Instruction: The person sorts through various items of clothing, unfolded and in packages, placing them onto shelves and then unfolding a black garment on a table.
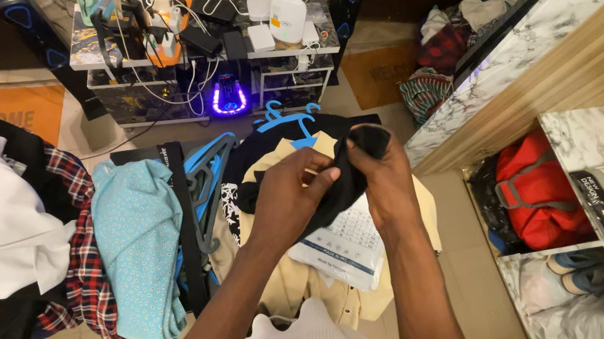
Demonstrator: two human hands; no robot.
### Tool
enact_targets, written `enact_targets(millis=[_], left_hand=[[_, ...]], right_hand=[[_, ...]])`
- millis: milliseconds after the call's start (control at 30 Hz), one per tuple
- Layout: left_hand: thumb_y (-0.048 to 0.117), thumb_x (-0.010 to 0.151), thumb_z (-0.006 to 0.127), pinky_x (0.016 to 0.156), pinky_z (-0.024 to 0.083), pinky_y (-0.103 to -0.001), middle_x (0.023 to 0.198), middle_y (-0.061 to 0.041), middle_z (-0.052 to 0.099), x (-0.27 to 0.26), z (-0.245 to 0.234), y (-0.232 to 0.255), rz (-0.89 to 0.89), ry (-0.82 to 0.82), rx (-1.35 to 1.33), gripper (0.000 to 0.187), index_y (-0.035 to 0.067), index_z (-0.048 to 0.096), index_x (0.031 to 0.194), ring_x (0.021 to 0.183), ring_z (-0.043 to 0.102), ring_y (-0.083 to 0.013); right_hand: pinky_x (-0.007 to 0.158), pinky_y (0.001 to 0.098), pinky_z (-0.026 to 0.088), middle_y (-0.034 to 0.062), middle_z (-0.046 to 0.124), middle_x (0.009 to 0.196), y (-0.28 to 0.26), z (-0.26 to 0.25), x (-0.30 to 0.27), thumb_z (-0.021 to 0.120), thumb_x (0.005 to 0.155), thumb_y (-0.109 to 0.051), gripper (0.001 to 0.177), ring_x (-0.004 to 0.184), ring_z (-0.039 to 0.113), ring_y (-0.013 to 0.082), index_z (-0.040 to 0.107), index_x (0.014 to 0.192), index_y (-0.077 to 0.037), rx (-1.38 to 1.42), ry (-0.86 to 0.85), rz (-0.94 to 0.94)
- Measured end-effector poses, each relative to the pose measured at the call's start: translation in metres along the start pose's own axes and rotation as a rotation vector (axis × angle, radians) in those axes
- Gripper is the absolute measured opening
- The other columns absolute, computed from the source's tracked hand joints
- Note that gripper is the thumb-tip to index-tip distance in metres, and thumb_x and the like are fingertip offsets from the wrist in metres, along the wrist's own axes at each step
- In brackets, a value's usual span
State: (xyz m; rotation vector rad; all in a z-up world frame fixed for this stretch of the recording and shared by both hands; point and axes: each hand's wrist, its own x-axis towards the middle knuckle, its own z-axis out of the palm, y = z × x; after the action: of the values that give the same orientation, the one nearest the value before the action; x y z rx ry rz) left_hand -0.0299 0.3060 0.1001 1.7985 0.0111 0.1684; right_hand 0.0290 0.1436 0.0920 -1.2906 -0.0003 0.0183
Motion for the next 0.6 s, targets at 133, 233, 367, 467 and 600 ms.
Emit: enact_targets(millis=[133,233,367,467,600], left_hand=[[0.026,0.092,0.081,0.069,0.051,-0.026,0.09,-0.005,0.073,0.005,0.012,-0.033,-0.081,0.051,-0.238,0.024,0.005,0.071,0.098,0.076,0.064,-0.0125],[0.026,0.093,0.08,0.064,0.045,-0.025,0.086,-0.001,0.063,0.0,0.014,-0.039,-0.291,0.056,-0.474,0.025,0.007,0.065,0.091,0.073,0.055,-0.0087],[0.029,0.094,0.072,0.063,0.042,-0.026,0.086,0.004,0.061,-0.004,0.025,-0.039,-0.301,-0.177,-0.488,0.02,0.01,0.065,0.094,0.074,0.051,-0.0073],[0.027,0.101,0.071,0.074,0.042,-0.025,0.089,0.003,0.055,-0.004,0.032,-0.059,-0.144,-0.092,-0.455,0.018,0.009,0.065,0.1,0.082,0.05,-0.0078],[0.026,0.098,0.062,0.077,0.048,-0.026,0.09,0.004,0.065,0.026,0.002,-0.096,-0.342,0.206,-0.731,0.015,0.012,0.066,0.102,0.083,0.058,-0.008]], right_hand=[[0.087,0.0261,0.052,-0.0009,0.065,0.104,-0.01,-0.004,-0.016,0.072,0.088,-0.003,0.035,0.098,0.064,0.0105,0.058,0.119,-0.01,-0.184,0.071,0.061],[0.082,0.026,0.051,-0.0033,0.061,0.102,-0.011,-0.014,-0.03,0.073,0.09,-0.01,0.031,0.094,0.061,0.0085,0.056,0.116,-0.012,-0.403,0.147,0.052],[0.074,0.0276,0.045,0.0018,0.052,0.091,0.01,-0.046,-0.043,0.07,0.102,-0.019,0.016,0.083,0.049,0.0117,0.065,0.106,-0.004,-0.438,-0.24,0.222],[0.071,0.0281,0.042,0.0026,0.057,0.093,0.034,-0.078,-0.045,0.075,0.101,-0.012,0.015,0.084,0.052,0.0129,0.063,0.103,-0.003,-0.301,-0.126,0.187],[0.067,0.0313,0.054,0.0026,0.067,0.093,0.028,-0.143,-0.044,0.06,0.097,-0.013,0.008,0.081,0.063,0.0157,0.063,0.104,-0.011,-0.25,0.409,0.223]])
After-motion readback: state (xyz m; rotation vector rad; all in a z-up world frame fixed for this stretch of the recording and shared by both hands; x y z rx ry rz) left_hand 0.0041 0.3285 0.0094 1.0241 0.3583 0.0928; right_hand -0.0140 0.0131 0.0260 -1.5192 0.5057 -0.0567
